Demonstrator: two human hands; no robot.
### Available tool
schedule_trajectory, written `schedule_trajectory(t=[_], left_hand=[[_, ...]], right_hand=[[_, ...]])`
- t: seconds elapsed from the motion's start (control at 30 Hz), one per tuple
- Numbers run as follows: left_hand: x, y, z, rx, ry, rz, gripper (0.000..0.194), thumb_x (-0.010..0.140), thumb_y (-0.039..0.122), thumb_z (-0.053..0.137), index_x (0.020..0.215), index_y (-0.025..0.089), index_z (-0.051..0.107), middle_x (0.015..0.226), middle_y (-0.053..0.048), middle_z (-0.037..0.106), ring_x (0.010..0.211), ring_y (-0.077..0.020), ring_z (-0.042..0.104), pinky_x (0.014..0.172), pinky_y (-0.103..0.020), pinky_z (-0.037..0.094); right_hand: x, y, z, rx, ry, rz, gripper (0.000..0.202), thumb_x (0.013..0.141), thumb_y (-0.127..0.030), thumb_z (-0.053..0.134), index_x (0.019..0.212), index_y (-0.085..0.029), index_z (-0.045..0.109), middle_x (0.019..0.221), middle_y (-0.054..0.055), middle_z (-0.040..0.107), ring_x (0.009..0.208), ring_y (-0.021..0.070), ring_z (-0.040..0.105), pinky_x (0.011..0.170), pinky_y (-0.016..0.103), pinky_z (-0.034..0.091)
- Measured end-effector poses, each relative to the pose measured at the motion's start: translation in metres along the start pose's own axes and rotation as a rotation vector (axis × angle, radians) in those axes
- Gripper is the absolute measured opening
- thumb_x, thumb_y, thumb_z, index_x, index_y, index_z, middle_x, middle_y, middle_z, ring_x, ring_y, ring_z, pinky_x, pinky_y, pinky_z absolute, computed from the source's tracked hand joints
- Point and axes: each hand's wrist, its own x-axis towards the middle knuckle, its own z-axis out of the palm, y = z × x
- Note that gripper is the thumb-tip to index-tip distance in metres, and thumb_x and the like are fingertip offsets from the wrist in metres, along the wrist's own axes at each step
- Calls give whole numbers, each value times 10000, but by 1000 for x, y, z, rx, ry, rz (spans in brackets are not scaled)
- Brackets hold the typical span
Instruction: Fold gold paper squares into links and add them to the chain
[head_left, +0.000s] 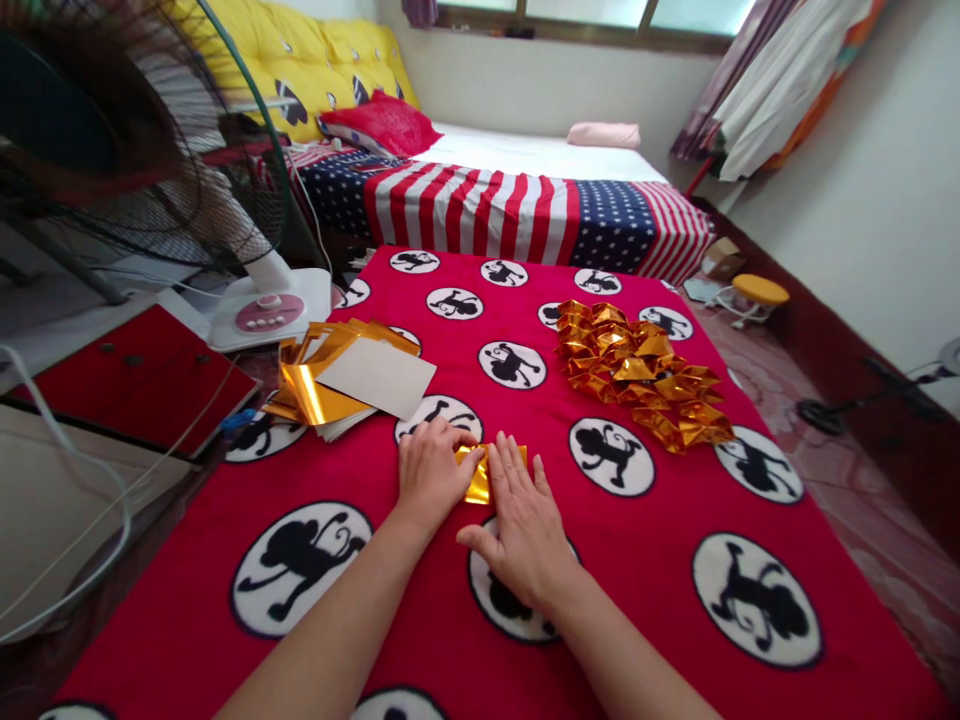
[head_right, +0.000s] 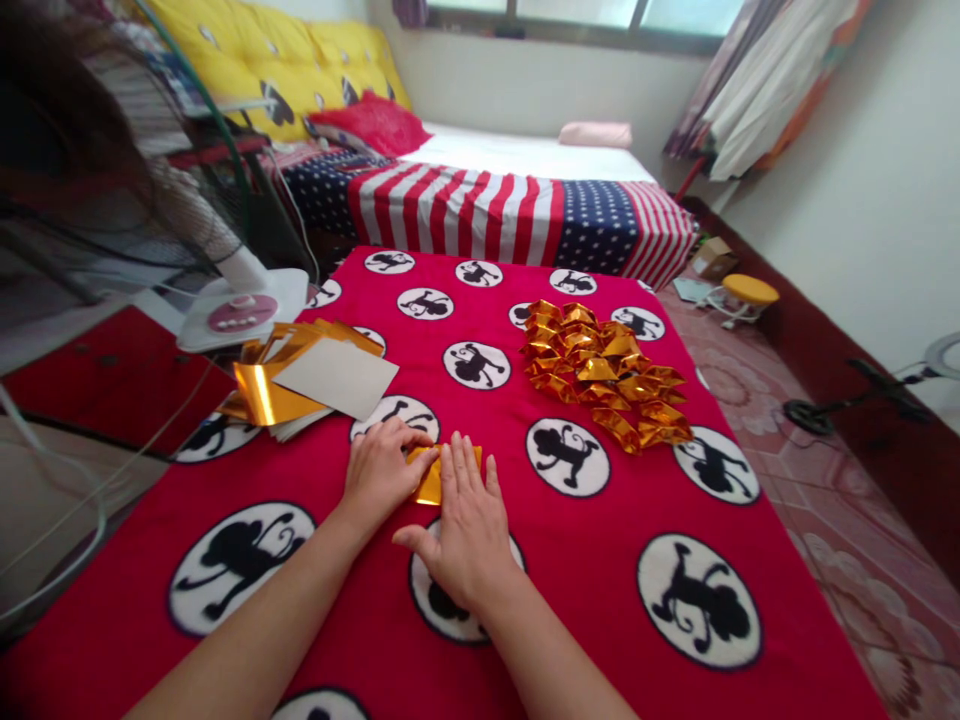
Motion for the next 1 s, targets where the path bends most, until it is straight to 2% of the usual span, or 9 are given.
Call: schedule_trajectory(t=[0.17,0.3,0.43,0.57,0.7,0.83,1.0], left_hand=[[0,0,0,-8,1,-2,134,812,382,662,846,270,727,957,-43,669,969,-257,569,841,-400,379],[1,0,0,-11,-9,-7,118,805,367,670,846,273,728,963,-40,670,973,-259,570,845,-402,381],[1,0,1,3,-13,-9,115,793,368,682,845,267,702,967,-40,670,975,-260,568,843,-393,373],[1,0,2,10,18,-39,191,769,367,707,890,240,632,928,-31,666,928,-245,580,812,-372,375],[1,-2,2,-12,32,-51,278,746,372,729,961,240,611,897,-24,658,898,-229,590,794,-344,382],[1,-5,3,-31,45,-16,257,740,376,735,957,265,653,922,-24,656,924,-234,588,807,-341,390],[2,-7,1,-129,72,12,135,712,360,762,756,259,685,979,-9,679,980,-227,596,851,-346,403]], right_hand=[[-1,0,0,4,-2,3,796,901,-587,458,1503,-96,287,1574,157,226,1471,291,174,1172,546,141],[1,9,-3,80,92,47,574,951,-456,440,1436,-151,424,1537,142,347,1439,282,272,1152,534,211],[13,21,-13,209,273,191,391,946,-304,463,1300,-164,550,1320,132,574,1225,232,515,1041,391,394],[33,27,-22,191,199,308,376,820,-265,618,1184,-172,608,1069,98,657,983,233,604,853,342,465],[43,33,-22,233,119,418,223,717,-279,697,935,-237,682,894,11,693,803,186,627,667,270,426],[40,40,-15,404,134,454,137,678,-339,715,771,-241,687,705,-32,672,626,140,589,528,223,347],[35,43,-13,632,207,443,158,674,-358,704,688,-208,656,562,-37,595,502,116,515,454,207,318]])
